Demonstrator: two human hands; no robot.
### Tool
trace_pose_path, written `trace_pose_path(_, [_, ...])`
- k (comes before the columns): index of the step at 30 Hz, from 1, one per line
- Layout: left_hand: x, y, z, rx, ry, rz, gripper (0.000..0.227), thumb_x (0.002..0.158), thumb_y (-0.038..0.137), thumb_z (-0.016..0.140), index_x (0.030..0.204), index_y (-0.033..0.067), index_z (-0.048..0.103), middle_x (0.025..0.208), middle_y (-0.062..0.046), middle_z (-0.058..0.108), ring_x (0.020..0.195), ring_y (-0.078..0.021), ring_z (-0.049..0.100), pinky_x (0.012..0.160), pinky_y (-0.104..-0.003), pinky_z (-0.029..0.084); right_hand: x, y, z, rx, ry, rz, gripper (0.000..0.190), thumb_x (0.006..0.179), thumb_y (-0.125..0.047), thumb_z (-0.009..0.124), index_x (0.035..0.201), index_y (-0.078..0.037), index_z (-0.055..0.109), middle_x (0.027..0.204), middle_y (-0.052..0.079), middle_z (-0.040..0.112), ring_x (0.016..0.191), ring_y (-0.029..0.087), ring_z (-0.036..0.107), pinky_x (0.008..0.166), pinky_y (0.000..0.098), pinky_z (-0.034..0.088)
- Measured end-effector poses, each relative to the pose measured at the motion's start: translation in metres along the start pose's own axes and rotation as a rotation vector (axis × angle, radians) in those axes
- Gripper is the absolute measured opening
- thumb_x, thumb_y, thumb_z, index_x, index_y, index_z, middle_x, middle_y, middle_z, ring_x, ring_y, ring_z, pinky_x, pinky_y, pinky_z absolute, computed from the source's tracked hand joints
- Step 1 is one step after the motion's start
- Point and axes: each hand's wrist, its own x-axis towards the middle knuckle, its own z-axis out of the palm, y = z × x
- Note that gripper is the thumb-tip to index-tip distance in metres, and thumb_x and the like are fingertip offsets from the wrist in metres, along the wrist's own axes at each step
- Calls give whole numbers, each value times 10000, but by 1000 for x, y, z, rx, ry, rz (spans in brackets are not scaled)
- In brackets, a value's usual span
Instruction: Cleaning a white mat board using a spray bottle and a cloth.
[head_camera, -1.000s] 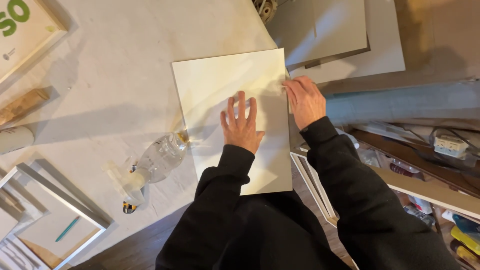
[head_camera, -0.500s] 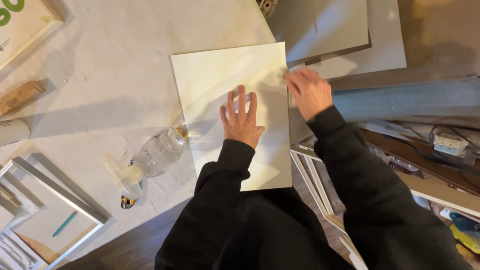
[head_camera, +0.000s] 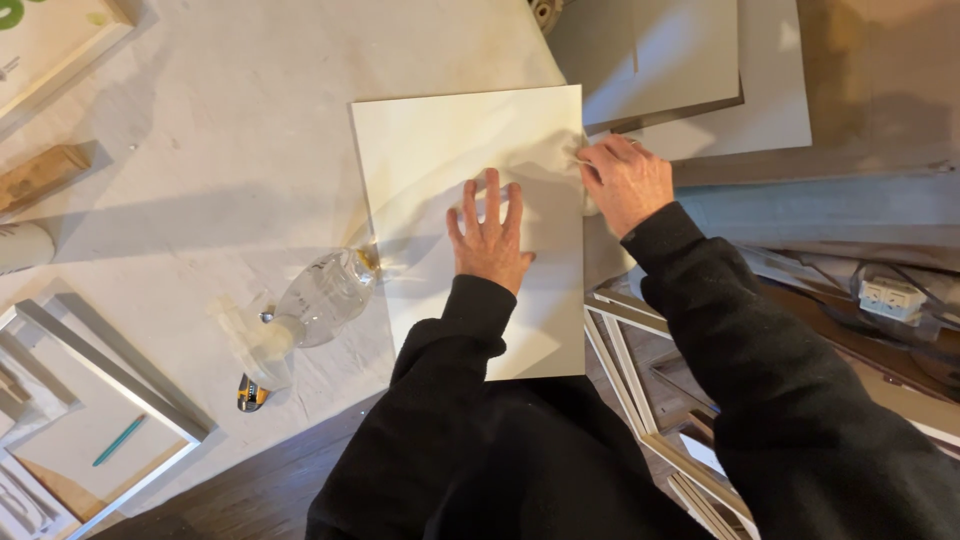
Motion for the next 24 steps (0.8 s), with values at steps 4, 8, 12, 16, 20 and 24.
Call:
trace_pose_path(4, [-1,2,0,-22,12,7,1095,580,432,965,1500,156,439,1638,-129,196,1481,-421,242,1086,-685,380,3,1,-4,-7,-11,-43,73,921,-186,760,979,-154,729,969,11,693,854,281,696,670,420,557])
trace_pose_path(8, [-2,1,-2,-21,16,-1,1095,569,417,969,1494,154,444,1638,-131,198,1482,-422,242,1084,-691,375,6,3,-4,-42,-48,-62,45,934,-179,736,965,-147,728,958,17,687,841,275,697,656,419,551])
trace_pose_path(12, [-1,3,-2,-23,-3,-1,1095,568,418,967,1493,151,446,1639,-126,197,1484,-418,245,1082,-694,373,15,8,-7,7,-39,-83,66,965,-184,725,1007,-134,736,988,18,693,825,279,688,682,422,555])
trace_pose_path(16, [-1,3,1,-24,14,16,1096,585,421,967,1506,144,443,1643,-127,196,1492,-417,247,1095,-692,375,12,10,-11,23,-32,-81,70,968,-178,724,1015,-128,736,994,6,701,859,279,696,680,425,550])
trace_pose_path(20, [-2,1,2,-31,22,-4,1121,548,437,976,1493,150,446,1639,-125,195,1482,-421,246,1081,-699,375,5,5,-10,8,-35,-120,78,959,-186,740,1016,-133,744,986,23,693,872,277,697,694,422,563])
trace_pose_path(24, [0,1,5,-28,31,2,1116,546,427,978,1493,160,450,1645,-123,205,1486,-412,251,1082,-693,380,10,5,-13,-4,-29,-123,81,966,-174,743,1032,-128,743,1002,25,696,871,275,696,683,420,558])
